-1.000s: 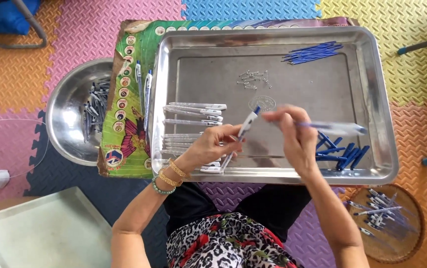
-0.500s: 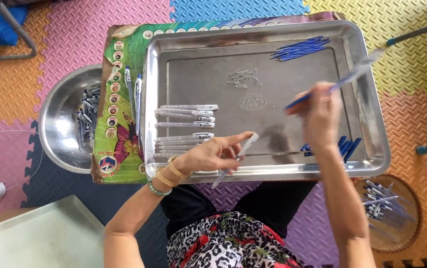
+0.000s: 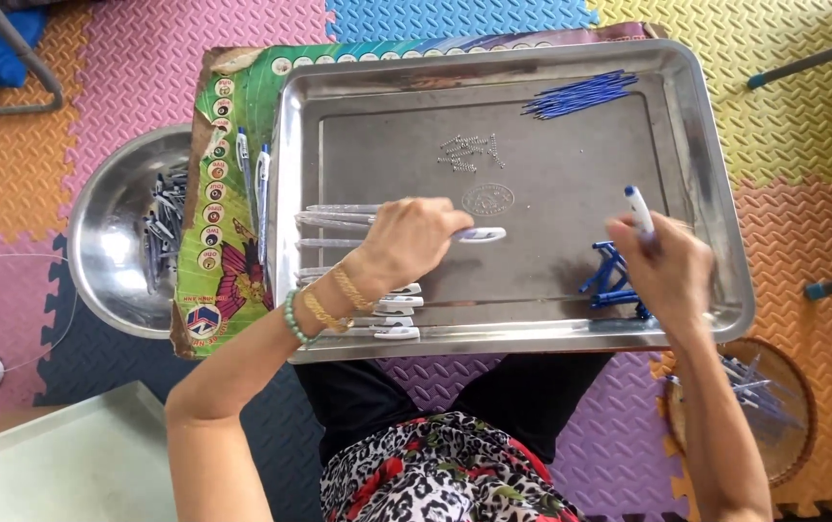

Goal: The person assembles ballpoint pens by inserting blue ink cartridges into white pen barrels and attaching blue caps, then places the completed pens into a metal tray.

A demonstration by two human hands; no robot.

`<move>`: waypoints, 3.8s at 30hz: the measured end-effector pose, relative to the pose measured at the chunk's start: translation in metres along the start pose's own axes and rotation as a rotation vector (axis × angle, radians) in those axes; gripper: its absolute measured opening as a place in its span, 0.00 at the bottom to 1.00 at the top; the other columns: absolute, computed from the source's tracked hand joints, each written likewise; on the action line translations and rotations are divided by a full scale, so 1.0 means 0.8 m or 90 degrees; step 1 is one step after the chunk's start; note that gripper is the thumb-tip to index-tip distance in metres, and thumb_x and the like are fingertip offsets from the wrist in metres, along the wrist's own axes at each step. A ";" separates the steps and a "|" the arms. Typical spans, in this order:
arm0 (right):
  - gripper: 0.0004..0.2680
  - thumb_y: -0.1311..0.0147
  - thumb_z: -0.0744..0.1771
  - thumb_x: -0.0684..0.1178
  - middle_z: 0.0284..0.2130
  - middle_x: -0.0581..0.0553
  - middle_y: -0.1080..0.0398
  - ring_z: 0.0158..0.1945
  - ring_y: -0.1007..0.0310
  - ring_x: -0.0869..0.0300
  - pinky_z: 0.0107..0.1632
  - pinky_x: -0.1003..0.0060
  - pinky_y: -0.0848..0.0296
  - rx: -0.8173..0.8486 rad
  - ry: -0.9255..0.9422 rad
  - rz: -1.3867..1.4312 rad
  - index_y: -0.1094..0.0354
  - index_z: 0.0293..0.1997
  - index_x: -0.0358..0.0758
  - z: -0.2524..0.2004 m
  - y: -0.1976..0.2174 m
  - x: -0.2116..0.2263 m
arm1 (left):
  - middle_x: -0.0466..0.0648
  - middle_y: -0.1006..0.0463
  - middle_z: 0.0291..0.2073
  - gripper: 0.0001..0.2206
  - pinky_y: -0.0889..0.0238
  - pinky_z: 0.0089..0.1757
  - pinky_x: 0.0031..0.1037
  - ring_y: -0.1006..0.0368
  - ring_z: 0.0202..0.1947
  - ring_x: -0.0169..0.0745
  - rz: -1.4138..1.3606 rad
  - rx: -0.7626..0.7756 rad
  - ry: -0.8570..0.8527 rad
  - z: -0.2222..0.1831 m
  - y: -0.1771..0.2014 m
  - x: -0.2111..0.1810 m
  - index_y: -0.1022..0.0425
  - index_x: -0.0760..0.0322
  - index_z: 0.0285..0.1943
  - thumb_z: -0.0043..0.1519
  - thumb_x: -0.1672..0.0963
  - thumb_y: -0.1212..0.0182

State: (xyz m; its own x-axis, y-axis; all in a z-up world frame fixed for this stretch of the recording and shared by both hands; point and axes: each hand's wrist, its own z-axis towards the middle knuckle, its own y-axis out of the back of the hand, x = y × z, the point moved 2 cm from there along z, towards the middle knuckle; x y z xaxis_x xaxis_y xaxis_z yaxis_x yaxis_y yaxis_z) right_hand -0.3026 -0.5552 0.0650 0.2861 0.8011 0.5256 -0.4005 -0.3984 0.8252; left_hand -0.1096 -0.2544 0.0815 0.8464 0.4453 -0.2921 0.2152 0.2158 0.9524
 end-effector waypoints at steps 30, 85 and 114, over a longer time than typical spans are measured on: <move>0.08 0.39 0.78 0.59 0.29 0.52 0.20 0.38 0.17 0.52 0.47 0.54 0.21 0.142 -0.020 0.045 0.17 0.49 0.52 0.208 -0.124 -0.082 | 0.48 0.23 0.66 0.21 0.32 0.63 0.48 0.24 0.65 0.55 0.116 -0.137 0.143 -0.075 -0.091 0.233 0.22 0.46 0.74 0.70 0.55 0.33; 0.12 0.47 0.73 0.41 0.65 0.38 0.24 0.72 0.28 0.45 0.70 0.43 0.30 0.130 0.215 -0.147 0.24 0.64 0.41 -0.050 -0.007 -0.053 | 0.63 0.13 0.50 0.23 0.26 0.50 0.48 0.18 0.49 0.60 0.032 -0.298 0.319 -0.178 -0.056 0.354 0.17 0.72 0.62 0.70 0.48 0.29; 0.27 0.69 0.80 0.65 0.24 0.46 0.32 0.19 0.34 0.64 0.25 0.69 0.36 -0.164 0.067 0.492 0.28 0.29 0.44 -0.038 -0.069 0.055 | 0.49 0.15 0.49 0.13 0.17 0.49 0.31 0.13 0.45 0.41 -1.144 -0.226 0.347 -0.091 -0.014 0.079 0.19 0.57 0.64 0.71 0.58 0.33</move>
State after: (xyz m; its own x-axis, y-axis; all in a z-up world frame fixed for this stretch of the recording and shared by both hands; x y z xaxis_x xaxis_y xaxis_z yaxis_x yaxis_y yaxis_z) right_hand -0.2945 -0.4844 0.0366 -0.2311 0.3858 0.8932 -0.6422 -0.7501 0.1578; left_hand -0.0944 -0.1654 0.0462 -0.4669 -0.3037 -0.8305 0.3827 0.7773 -0.4994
